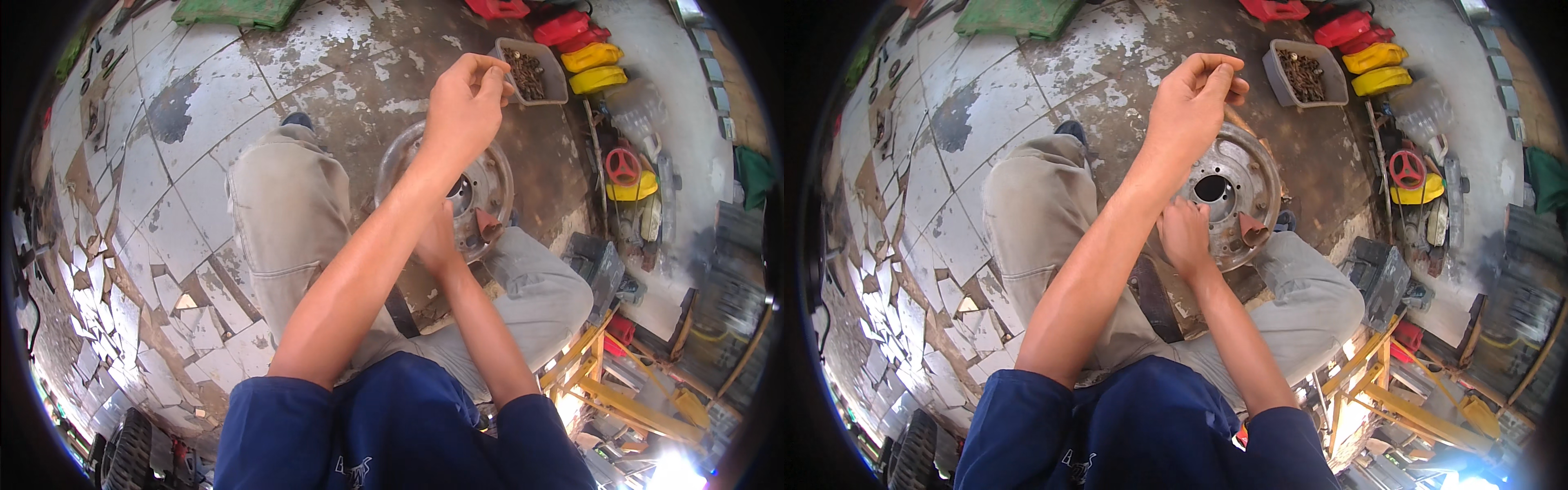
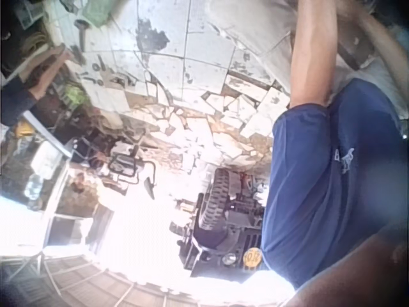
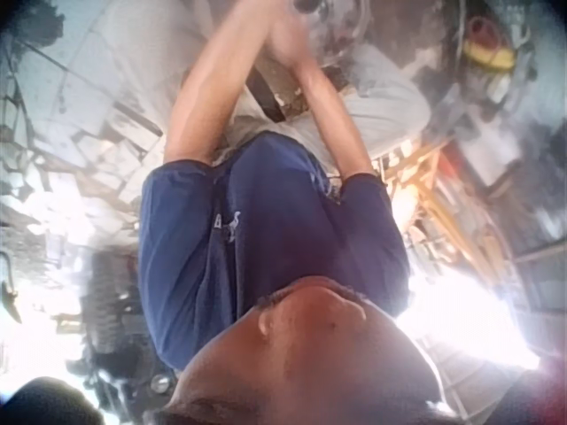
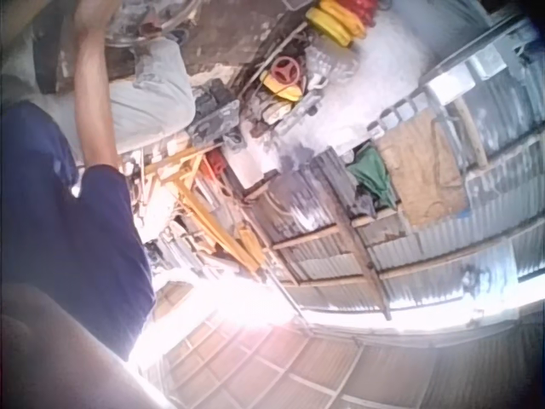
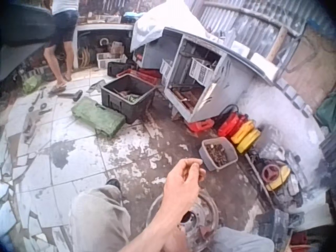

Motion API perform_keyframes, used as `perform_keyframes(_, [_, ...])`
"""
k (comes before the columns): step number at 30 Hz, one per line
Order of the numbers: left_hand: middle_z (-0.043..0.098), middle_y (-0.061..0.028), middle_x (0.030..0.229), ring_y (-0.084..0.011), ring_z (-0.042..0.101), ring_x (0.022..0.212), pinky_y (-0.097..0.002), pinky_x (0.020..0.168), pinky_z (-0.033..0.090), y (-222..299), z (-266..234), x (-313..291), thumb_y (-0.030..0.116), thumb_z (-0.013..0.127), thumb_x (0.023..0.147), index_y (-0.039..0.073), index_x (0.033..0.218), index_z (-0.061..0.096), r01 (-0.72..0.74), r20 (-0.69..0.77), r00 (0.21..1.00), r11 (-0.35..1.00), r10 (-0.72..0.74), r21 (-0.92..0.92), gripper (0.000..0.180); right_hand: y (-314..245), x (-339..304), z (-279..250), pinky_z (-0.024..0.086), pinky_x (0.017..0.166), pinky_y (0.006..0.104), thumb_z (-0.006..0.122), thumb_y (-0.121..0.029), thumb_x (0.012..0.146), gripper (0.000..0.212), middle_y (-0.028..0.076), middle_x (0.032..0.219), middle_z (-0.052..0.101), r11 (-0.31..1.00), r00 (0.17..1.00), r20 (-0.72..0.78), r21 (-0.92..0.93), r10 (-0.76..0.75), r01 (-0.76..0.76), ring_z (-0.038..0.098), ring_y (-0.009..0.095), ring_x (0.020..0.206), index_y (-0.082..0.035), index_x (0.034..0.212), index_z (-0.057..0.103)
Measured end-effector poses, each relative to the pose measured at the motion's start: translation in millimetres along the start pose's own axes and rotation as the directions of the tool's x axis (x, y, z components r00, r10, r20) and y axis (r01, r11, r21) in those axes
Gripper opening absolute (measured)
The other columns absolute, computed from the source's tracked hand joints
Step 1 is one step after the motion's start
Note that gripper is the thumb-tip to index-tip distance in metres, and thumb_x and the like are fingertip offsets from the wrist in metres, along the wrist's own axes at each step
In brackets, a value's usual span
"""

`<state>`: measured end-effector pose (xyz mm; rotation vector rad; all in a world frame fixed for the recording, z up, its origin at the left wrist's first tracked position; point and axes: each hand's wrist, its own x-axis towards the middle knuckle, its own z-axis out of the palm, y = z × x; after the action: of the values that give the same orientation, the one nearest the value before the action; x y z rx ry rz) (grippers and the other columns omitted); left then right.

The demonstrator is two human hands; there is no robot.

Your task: The person sits on the floor and scrubs the surface of a metal wheel hub with a small abrasive pad. They repeatedly rub the central and outer areas of the hub, occasionally pausing to adjust the pad or reposition their hands.

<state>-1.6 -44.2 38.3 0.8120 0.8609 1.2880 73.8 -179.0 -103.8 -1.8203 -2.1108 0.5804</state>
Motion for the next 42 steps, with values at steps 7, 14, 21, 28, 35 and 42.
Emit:
perform_keyframes(7, [0.069,-0.0048,0.092,-0.0117,0.064,0.085,-0.0266,0.076,0.050,1.9,-2.5,-3.1,0.017,0.053,0.102,0.002,0.112,0.065,0.045,0.023,0.999,0.998,-0.046,0.034,0.022,-5.9,-5.3,2.0,0.037,0.080,0.0444,0.060,-0.016,0.089,0.013,0.015,0.086,0.065,0.999,0.999,0.034,0.018,0.034,-0.034,0.063,0.031,0.086,-0.007,0.093,0.069])
perform_keyframes(14, [0.069,-0.0060,0.093,-0.0127,0.064,0.084,-0.0255,0.077,0.051,-5.7,2.3,-2.4,0.017,0.055,0.101,0.002,0.112,0.066,0.059,0.025,0.998,0.998,-0.059,-0.019,0.021,-7.6,-5.0,1.8,0.037,0.080,0.0448,0.056,-0.013,0.088,0.012,0.014,0.087,0.063,1.000,0.991,-0.130,-0.011,-0.006,0.004,0.061,0.030,0.091,-0.007,0.090,0.067])
perform_keyframes(21, [0.069,-0.0058,0.089,-0.0111,0.063,0.081,-0.0256,0.074,0.050,0.7,0.2,-1.8,0.015,0.053,0.101,0.000,0.109,0.065,0.057,0.019,0.998,0.998,-0.058,0.028,0.020,-8.6,-8.4,3.3,0.037,0.083,0.0437,0.054,-0.007,0.086,0.013,0.013,0.090,0.063,0.970,1.000,-0.011,-0.242,0.006,-0.009,0.061,0.028,0.091,-0.005,0.093,0.065])
perform_keyframes(28, [0.069,-0.0043,0.091,-0.0109,0.063,0.084,-0.0256,0.076,0.049,1.0,3.0,-6.0,0.015,0.053,0.101,0.002,0.110,0.066,0.079,0.028,0.996,0.993,-0.082,0.088,0.020,-15.5,-10.7,9.7,0.036,0.085,0.0446,0.053,-0.006,0.085,0.014,0.013,0.087,0.064,0.953,0.995,0.011,-0.289,0.099,-0.091,0.062,0.028,0.090,-0.005,0.088,0.067])
perform_keyframes(35, [0.069,-0.0034,0.098,-0.0108,0.063,0.091,-0.0260,0.085,0.047,0.1,6.0,-6.6,0.020,0.052,0.103,0.004,0.116,0.065,0.099,0.063,0.992,0.986,-0.108,0.137,0.024,-10.9,1.0,10.1,0.036,0.087,0.0453,0.055,-0.006,0.085,0.012,0.012,0.087,0.064,0.977,0.991,-0.111,-0.192,0.072,-0.092,0.062,0.028,0.090,-0.006,0.086,0.067])
perform_keyframes(42, [0.069,-0.0041,0.093,-0.0110,0.063,0.086,-0.0254,0.080,0.048,-4.7,2.8,-6.2,0.017,0.053,0.102,0.002,0.112,0.065,0.058,0.053,0.997,0.997,-0.061,0.057,0.022,-8.5,-16.3,4.0,0.036,0.086,0.0460,0.058,-0.009,0.085,0.007,0.011,0.089,0.062,0.982,0.996,-0.001,-0.168,0.085,-0.084,0.059,0.028,0.093,-0.007,0.087,0.064])
